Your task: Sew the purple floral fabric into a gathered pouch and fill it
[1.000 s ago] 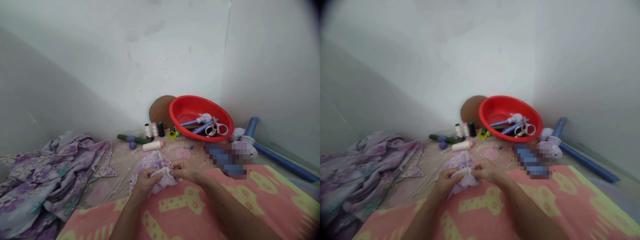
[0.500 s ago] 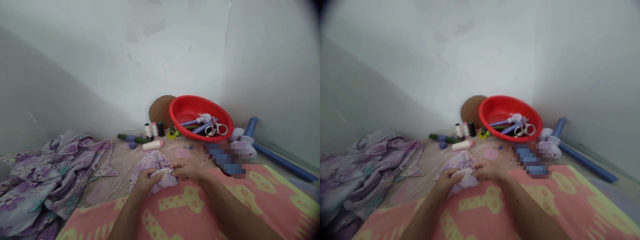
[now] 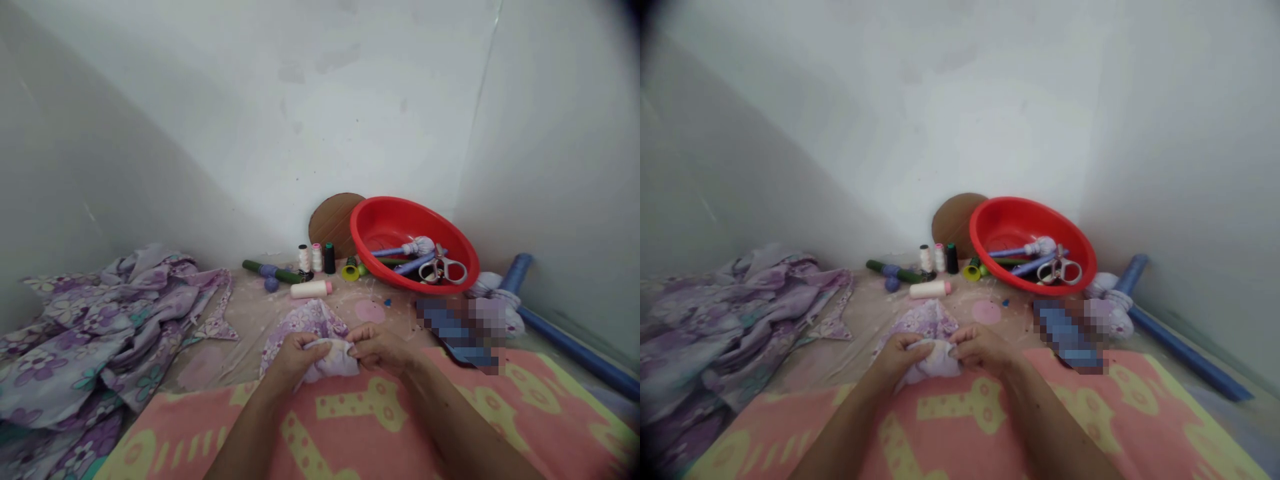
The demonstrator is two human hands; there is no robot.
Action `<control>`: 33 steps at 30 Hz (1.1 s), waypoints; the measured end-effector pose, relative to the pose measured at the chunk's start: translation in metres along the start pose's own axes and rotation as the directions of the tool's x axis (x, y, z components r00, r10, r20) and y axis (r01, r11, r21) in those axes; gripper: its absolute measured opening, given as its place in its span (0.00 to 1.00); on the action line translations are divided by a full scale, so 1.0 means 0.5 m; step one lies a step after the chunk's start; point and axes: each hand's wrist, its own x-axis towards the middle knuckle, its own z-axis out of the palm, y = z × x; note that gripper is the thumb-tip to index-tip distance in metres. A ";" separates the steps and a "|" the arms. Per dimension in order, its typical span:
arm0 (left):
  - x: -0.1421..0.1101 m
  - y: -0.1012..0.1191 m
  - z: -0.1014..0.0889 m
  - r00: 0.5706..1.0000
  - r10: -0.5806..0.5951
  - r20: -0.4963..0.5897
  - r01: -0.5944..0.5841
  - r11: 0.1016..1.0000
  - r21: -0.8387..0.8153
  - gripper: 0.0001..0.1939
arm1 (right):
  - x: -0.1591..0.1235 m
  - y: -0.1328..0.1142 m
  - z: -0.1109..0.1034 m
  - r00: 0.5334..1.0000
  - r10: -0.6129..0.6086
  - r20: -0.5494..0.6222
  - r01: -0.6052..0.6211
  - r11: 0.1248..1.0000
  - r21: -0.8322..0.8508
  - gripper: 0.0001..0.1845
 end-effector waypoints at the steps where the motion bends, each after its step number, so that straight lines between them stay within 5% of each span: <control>1: -0.001 0.001 0.001 1.000 -0.005 -0.006 0.005 1.000 -0.008 0.15 | 0.001 0.002 0.000 1.000 0.003 -0.002 -0.003 1.000 0.001 0.08; 33: 0.000 0.000 -0.024 0.997 -0.004 0.073 0.001 0.999 0.042 0.15 | -0.002 -0.003 0.001 0.987 -0.022 -0.161 -0.011 0.980 -0.199 0.08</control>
